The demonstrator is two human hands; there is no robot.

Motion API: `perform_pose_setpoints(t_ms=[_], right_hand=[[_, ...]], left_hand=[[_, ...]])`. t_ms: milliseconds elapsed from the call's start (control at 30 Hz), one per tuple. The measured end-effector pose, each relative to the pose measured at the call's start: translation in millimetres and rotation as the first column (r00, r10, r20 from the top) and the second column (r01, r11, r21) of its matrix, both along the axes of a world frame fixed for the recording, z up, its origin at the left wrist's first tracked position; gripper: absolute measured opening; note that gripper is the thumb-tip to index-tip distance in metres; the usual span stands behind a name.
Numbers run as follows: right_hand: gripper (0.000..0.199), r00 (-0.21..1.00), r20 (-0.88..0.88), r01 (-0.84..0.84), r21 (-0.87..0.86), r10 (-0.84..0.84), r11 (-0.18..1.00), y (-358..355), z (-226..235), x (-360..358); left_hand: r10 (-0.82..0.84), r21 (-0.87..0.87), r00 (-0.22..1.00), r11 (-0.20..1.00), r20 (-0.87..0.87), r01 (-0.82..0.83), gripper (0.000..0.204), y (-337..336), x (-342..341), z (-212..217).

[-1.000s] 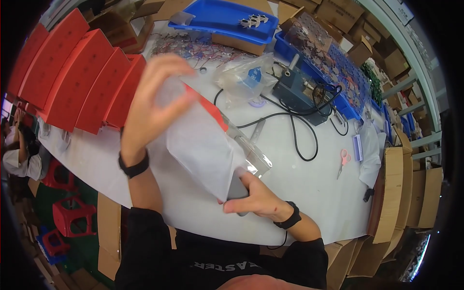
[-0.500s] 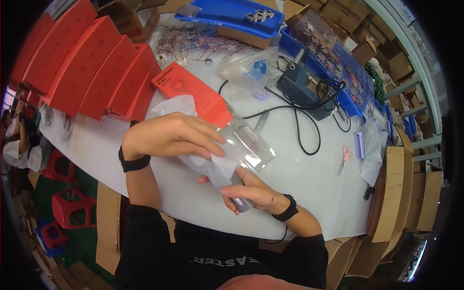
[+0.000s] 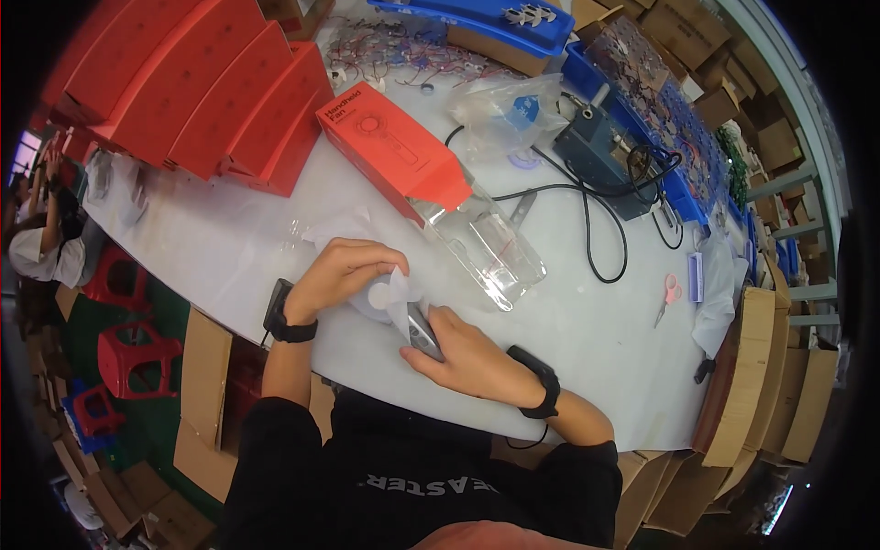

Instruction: The person removes a handheld fan and a manual from a plastic bag, places them into a red box, and closes the box. After placing the box onto a stack and then into a cardboard container, they repeat the process with another fan.

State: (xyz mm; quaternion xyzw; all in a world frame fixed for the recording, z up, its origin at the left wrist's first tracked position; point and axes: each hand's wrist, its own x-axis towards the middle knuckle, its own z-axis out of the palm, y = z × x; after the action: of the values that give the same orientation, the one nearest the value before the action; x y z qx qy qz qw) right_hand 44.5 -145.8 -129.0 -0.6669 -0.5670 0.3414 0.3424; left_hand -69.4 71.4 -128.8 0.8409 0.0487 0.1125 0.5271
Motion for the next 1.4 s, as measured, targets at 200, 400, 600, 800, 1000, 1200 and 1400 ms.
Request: perform_pose_setpoints(t_ms=[200,400,600,800,1000,1200,1400], right_hand=[[0.052,0.841,0.536,0.03,0.083,-0.069,0.996,-12,10,-11],[0.05,0.817,0.572,0.111,-0.028,-0.076,0.993,-14,17,-12],[0.047,0.831,0.556,0.023,-0.053,0.011,0.998,-17,17,-2],[0.051,0.855,0.51,-0.049,-0.097,0.092,0.994,-23,29,13],[0.034,0.97,0.211,0.089,0.145,-0.118,0.985,-51,108,63],[0.024,0.899,0.43,0.018,0.148,-0.081,0.989,-61,100,69],[0.041,0.83,0.532,-0.174,-0.042,0.17,0.984,-38,66,16]], left_hand=[[0.077,0.138,0.969,0.984,0.236,-0.112,0.014,-11,1,-16],[0.129,0.319,0.942,0.919,0.309,-0.231,0.025,-12,-6,-18],[-0.184,-0.029,0.982,0.983,-0.046,0.182,0.064,2,-11,-5],[-0.262,-0.276,0.91,0.945,-0.32,0.175,0.08,23,-15,-10],[-0.238,-0.326,0.954,0.93,-0.182,0.17,0.072,22,-24,-10],[-0.276,-0.154,0.959,0.952,-0.064,0.264,0.06,16,-19,-19],[-0.277,-0.307,0.96,0.918,-0.043,0.251,0.038,20,-20,-23]])
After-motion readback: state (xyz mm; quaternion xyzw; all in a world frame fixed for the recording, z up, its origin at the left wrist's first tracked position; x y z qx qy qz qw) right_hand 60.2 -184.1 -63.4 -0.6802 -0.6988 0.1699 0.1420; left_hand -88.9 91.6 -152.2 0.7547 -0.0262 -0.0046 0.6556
